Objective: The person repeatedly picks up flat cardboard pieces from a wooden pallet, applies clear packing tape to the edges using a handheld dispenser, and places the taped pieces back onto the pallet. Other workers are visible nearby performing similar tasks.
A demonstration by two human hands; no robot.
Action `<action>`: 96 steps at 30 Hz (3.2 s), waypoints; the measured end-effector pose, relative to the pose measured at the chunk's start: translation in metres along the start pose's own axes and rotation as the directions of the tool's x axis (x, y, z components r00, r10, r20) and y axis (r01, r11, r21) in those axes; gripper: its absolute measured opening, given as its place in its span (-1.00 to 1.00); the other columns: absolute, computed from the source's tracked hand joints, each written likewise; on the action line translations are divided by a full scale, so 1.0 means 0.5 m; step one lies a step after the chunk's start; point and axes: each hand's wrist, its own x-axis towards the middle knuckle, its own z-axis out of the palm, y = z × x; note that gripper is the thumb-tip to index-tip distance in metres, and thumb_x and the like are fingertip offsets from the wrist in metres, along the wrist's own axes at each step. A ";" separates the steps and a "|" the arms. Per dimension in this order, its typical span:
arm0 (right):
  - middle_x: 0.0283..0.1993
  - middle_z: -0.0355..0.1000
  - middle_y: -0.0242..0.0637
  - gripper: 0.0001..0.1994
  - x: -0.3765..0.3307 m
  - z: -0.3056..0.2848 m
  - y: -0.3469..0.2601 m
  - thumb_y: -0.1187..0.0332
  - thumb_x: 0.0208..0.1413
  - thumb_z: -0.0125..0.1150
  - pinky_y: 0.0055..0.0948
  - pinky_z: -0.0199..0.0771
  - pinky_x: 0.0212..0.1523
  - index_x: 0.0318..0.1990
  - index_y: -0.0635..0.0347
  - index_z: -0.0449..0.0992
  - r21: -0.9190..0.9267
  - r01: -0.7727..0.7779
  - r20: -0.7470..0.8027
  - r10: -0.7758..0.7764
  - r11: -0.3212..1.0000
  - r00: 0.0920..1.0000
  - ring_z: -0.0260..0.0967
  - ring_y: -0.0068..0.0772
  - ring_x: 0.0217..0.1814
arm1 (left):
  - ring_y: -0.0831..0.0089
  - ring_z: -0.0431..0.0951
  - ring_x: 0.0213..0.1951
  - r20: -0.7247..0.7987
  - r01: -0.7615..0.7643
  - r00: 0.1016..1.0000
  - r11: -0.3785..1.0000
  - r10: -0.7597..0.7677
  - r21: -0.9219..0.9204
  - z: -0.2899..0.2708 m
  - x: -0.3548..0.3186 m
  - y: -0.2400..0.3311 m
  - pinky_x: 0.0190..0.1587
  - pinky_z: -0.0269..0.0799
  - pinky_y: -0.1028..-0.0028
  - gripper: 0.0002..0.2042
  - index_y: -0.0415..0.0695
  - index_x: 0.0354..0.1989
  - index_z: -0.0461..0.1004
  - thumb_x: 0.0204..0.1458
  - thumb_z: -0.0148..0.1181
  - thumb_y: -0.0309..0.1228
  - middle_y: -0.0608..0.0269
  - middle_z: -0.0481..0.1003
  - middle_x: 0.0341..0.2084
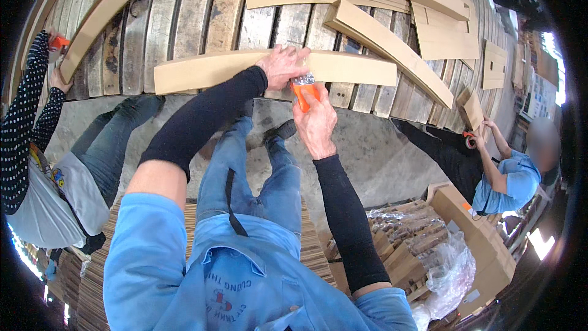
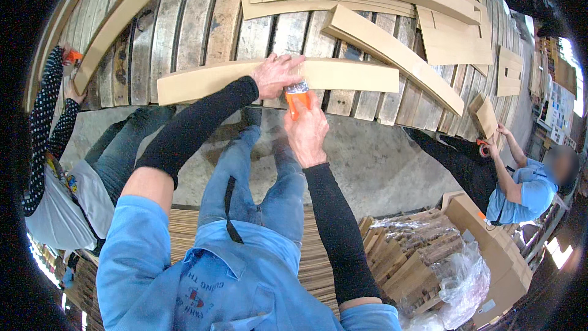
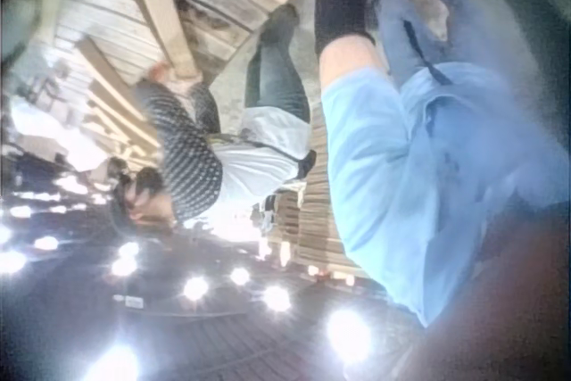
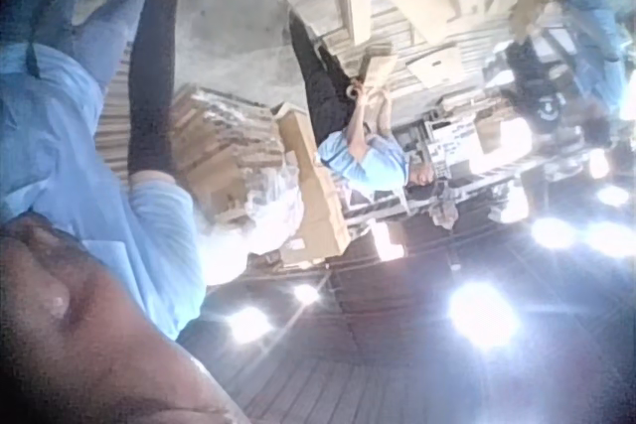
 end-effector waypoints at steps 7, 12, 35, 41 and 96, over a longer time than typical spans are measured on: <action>0.23 0.37 -0.09 -0.66 -0.004 -0.034 0.040 0.39 -0.06 0.36 -0.09 0.58 -0.07 -0.05 0.16 0.65 0.052 0.013 -0.017 -0.013 0.999 1.000 0.54 0.08 -0.10 | -0.10 0.58 -0.07 0.059 0.190 0.982 0.955 -0.181 -0.228 -0.018 0.051 0.011 0.00 0.53 0.07 -0.35 -0.19 -0.01 0.38 -0.23 0.45 -0.05 -0.15 0.52 -0.14; 0.21 0.38 -0.06 -0.64 0.013 -0.062 0.037 0.39 -0.08 0.37 -0.09 0.58 -0.06 -0.04 0.15 0.65 0.137 0.055 -0.061 -0.047 0.989 0.997 0.54 0.06 -0.09 | -0.12 0.60 -0.08 0.356 0.392 0.890 0.877 -0.285 -0.279 -0.087 0.083 -0.005 -0.02 0.55 0.08 -0.35 -0.21 -0.05 0.44 -0.36 0.50 -0.15 -0.16 0.58 -0.14; 0.33 0.29 -0.16 -0.59 -0.142 -0.030 0.166 0.45 -0.13 0.41 -0.17 0.61 -0.08 -0.02 0.04 0.63 0.189 0.002 -0.127 0.022 0.982 0.992 0.52 0.00 -0.04 | -0.06 0.20 0.30 -0.130 0.137 0.982 0.990 -0.138 -0.018 0.061 -0.012 0.169 0.24 0.18 -0.06 -0.88 -0.05 -0.40 0.64 -0.08 0.30 -0.32 -0.07 0.18 0.36; 0.33 0.29 -0.21 -0.55 -0.067 -0.042 0.224 0.46 -0.14 0.42 -0.17 0.60 -0.09 0.02 0.05 0.62 0.176 0.013 -0.175 0.018 0.984 0.984 0.50 -0.02 -0.13 | 0.06 0.32 0.15 -0.056 0.040 0.998 0.996 -0.035 0.084 0.030 0.107 0.125 0.10 0.29 0.05 -0.78 -0.05 -0.28 0.64 -0.05 0.31 -0.22 -0.06 0.20 0.36; -0.23 0.54 -0.05 -0.79 -0.238 -0.208 0.467 0.14 0.03 0.30 -0.01 0.58 -0.19 -0.29 0.00 0.71 -0.039 -0.169 0.236 0.174 0.985 0.956 0.58 0.05 -0.24 | -0.05 0.41 0.14 0.086 0.412 0.899 0.896 -0.429 0.166 0.110 0.170 0.312 0.11 0.33 -0.04 -0.33 0.05 0.14 0.42 -0.24 0.47 -0.12 -0.04 0.36 0.07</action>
